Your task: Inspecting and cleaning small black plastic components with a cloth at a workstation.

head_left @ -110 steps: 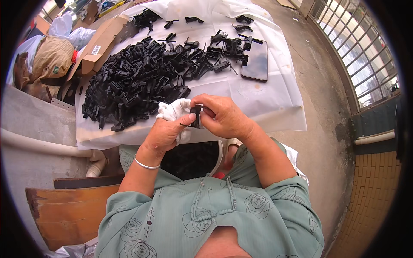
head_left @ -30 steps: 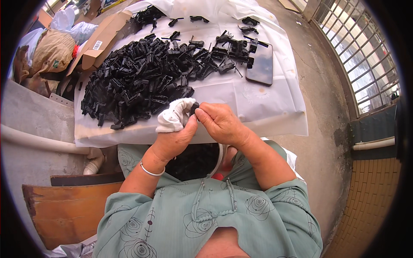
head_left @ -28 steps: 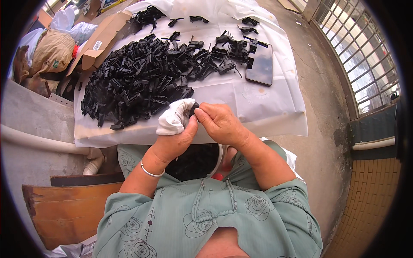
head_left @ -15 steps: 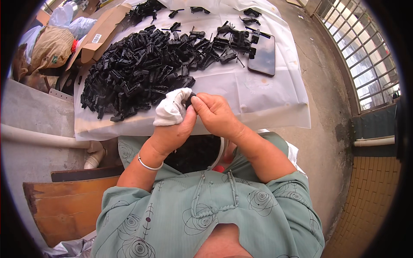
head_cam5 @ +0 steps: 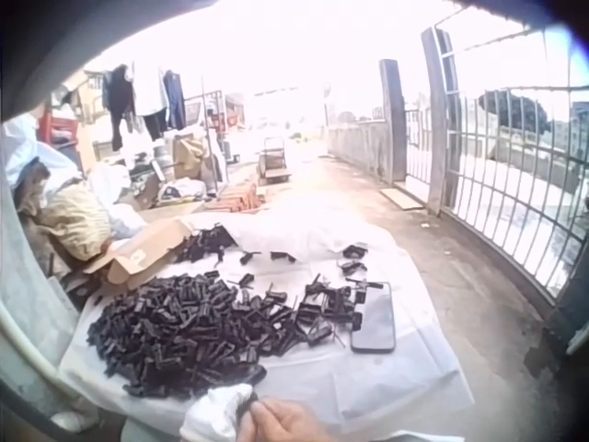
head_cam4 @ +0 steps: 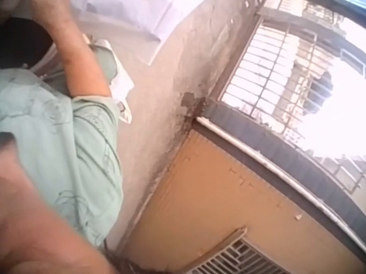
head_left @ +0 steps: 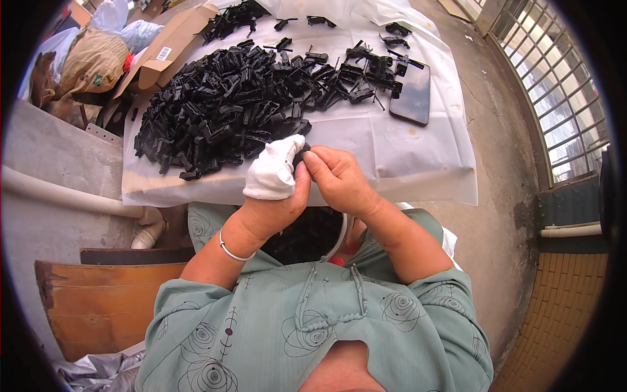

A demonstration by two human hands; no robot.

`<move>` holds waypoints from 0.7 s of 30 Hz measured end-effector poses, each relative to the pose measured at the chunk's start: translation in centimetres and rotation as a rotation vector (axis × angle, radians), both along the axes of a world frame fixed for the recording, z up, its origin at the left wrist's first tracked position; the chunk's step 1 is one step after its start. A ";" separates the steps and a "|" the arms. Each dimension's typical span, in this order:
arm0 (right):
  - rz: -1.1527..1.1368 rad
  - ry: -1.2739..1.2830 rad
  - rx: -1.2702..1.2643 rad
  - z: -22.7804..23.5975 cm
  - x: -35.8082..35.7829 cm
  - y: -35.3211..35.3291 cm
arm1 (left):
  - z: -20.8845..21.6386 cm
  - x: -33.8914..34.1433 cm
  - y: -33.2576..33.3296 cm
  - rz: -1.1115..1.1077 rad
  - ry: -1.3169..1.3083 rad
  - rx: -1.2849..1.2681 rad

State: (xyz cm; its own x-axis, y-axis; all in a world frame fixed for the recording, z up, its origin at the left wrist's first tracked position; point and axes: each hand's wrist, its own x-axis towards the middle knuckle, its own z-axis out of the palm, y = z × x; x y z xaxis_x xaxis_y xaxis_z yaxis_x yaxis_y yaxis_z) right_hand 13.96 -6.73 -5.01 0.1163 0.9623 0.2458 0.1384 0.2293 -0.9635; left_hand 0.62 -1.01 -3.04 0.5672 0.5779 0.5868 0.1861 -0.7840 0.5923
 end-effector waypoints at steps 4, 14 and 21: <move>-0.041 0.031 0.001 -0.5 -0.2 0.0 | -0.5 0.3 0.2 -0.024 0.003 -0.101; -0.103 -0.401 0.133 0.7 1.9 -0.3 | 1.6 -1.3 1.8 -0.274 -0.330 -1.014; -0.092 -0.197 0.221 1.0 1.6 -0.2 | 2.4 -1.3 0.5 -0.238 0.064 -0.916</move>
